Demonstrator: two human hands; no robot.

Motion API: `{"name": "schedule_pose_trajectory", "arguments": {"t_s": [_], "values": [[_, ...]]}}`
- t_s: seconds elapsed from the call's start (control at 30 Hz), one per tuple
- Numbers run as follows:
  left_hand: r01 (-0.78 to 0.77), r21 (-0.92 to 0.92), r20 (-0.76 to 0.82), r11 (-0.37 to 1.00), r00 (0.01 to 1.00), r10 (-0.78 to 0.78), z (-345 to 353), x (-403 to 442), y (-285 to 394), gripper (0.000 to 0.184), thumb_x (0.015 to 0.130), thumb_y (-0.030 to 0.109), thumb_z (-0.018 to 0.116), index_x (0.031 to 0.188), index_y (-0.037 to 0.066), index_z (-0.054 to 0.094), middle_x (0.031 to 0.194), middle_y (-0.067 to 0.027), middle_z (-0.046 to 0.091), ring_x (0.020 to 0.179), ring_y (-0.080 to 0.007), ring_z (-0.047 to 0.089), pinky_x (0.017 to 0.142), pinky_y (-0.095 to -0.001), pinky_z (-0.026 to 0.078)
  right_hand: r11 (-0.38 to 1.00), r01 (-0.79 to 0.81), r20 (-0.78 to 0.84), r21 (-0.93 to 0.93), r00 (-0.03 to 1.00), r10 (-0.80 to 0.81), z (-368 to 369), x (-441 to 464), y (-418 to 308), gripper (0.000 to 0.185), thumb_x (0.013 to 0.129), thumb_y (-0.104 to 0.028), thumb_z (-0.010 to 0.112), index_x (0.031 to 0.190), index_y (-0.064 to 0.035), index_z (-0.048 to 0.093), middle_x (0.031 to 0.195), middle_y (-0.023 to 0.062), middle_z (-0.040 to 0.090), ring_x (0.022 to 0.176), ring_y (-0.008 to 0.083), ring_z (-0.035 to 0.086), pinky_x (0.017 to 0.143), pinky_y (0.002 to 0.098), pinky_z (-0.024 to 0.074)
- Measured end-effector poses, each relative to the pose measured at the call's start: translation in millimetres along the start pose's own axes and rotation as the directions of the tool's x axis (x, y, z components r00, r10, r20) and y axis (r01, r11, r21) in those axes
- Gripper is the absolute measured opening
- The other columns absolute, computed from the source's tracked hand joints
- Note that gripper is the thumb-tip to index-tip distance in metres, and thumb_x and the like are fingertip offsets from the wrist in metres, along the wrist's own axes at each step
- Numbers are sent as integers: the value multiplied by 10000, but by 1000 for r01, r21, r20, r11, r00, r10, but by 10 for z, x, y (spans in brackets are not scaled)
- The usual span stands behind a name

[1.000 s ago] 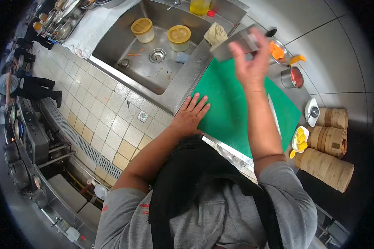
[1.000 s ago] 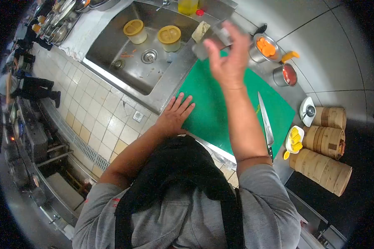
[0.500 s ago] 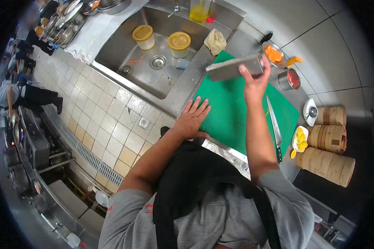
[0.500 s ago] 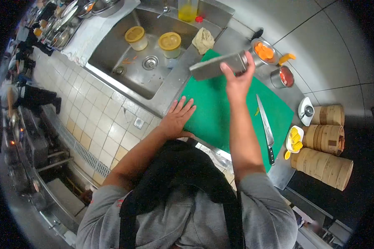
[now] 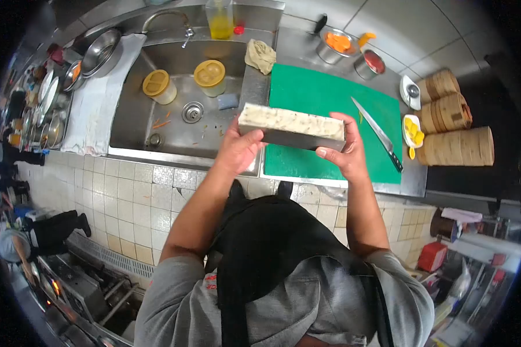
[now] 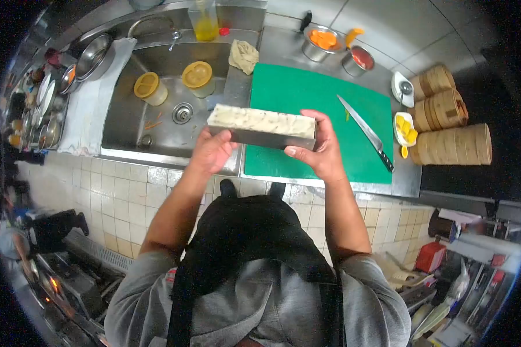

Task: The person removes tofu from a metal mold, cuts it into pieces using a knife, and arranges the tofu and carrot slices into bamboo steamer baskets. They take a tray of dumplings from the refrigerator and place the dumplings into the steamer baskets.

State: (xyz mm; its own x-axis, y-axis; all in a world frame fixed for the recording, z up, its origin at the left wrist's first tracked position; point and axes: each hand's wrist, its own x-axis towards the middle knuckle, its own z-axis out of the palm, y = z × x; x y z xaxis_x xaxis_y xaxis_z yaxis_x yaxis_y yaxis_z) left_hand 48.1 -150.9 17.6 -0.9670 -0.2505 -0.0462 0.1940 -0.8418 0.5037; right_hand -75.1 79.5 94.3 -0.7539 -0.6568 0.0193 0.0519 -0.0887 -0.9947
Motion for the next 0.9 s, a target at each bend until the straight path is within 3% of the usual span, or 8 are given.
{"name": "schedule_pose_trajectory", "arguments": {"t_s": [0.23, 0.3, 0.43, 0.57, 0.67, 0.7, 0.77, 0.9], "values": [[6, 425, 55, 905, 998, -32, 344, 299, 455, 761, 720, -15, 848, 1382, 49, 478, 1264, -76, 601, 1175, -180, 587, 1000, -341, 493, 752, 126, 136, -647, 990, -48, 193, 21, -259, 973, 671, -60, 878, 1509, -131, 389, 1220, 196, 628, 1158, 304, 609, 1004, 393, 477], [-38, 678, 149, 734, 985, -87, 461, 420, 483, 769, 730, -48, 815, 1406, 64, 466, 1324, -76, 577, 1221, -191, 557, 1028, -350, 476, 771, 147, 155, -620, 986, -64, 289, 155, -245, 1052, 682, -62, 866, 1561, -156, 295, 1235, 228, 622, 1151, 363, 617, 1001, 408, 484], [-89, 614, 272, 784, 957, -104, 596, 612, 317, 768, 760, -39, 804, 1432, 64, 447, 1373, -89, 547, 1210, -195, 559, 1026, -348, 470, 797, 180, 121, -577, 984, -134, 339, 356, -129, 1077, 701, -40, 832, 1585, -170, 230, 1325, 211, 586, 1208, 379, 589, 995, 418, 492], [-38, 626, 26, 779, 999, 28, 350, 511, 107, 764, 849, 72, 774, 1498, 80, 372, 1508, -187, 427, 1306, -252, 513, 1047, -364, 468, 804, 308, 77, -509, 946, -314, 139, 622, 31, 964, 708, -62, 827, 1541, -160, 352, 1341, 169, 578, 1245, 340, 555, 960, 405, 509], [-33, 989, 42, 141, 998, -57, 33, 183, -260, 690, 904, 256, 725, 1476, 41, 404, 1519, -216, 423, 1419, -359, 391, 1137, -434, 377, 591, 502, 43, -632, 784, -619, 118, 881, -252, 681, 731, -98, 823, 1363, -120, 569, 1164, 127, 627, 1019, 280, 616, 857, 359, 524], [-29, 990, 37, 137, 998, -54, -26, 88, -348, 690, 904, 256, 725, 1476, 41, 404, 1519, -216, 423, 1419, -359, 391, 1137, -434, 377, 594, 504, 44, -627, 785, -618, 139, 964, -425, 681, 731, -98, 823, 1363, -120, 569, 1164, 127, 627, 1019, 280, 616, 857, 359, 524], [-166, 932, 91, -322, 968, -233, -67, -53, -521, 712, 898, 331, 704, 1459, 0, 416, 1534, -228, 392, 1456, -409, 309, 1176, -457, 314, 410, 596, 41, -690, 598, -801, 150, 1144, -634, 641, 725, -92, 826, 1322, -127, 595, 1128, 114, 642, 990, 272, 622, 844, 341, 517], [-147, 905, 58, -399, 972, -226, -42, -39, -581, 745, 880, 338, 704, 1456, -29, 406, 1533, -238, 385, 1458, -430, 284, 1187, -458, 292, 433, 610, -43, -664, 546, -837, 158, 1492, -455, 615, 720, -79, 826, 1291, -152, 609, 1081, 96, 649, 958, 273, 623, 818, 351, 516]]}}
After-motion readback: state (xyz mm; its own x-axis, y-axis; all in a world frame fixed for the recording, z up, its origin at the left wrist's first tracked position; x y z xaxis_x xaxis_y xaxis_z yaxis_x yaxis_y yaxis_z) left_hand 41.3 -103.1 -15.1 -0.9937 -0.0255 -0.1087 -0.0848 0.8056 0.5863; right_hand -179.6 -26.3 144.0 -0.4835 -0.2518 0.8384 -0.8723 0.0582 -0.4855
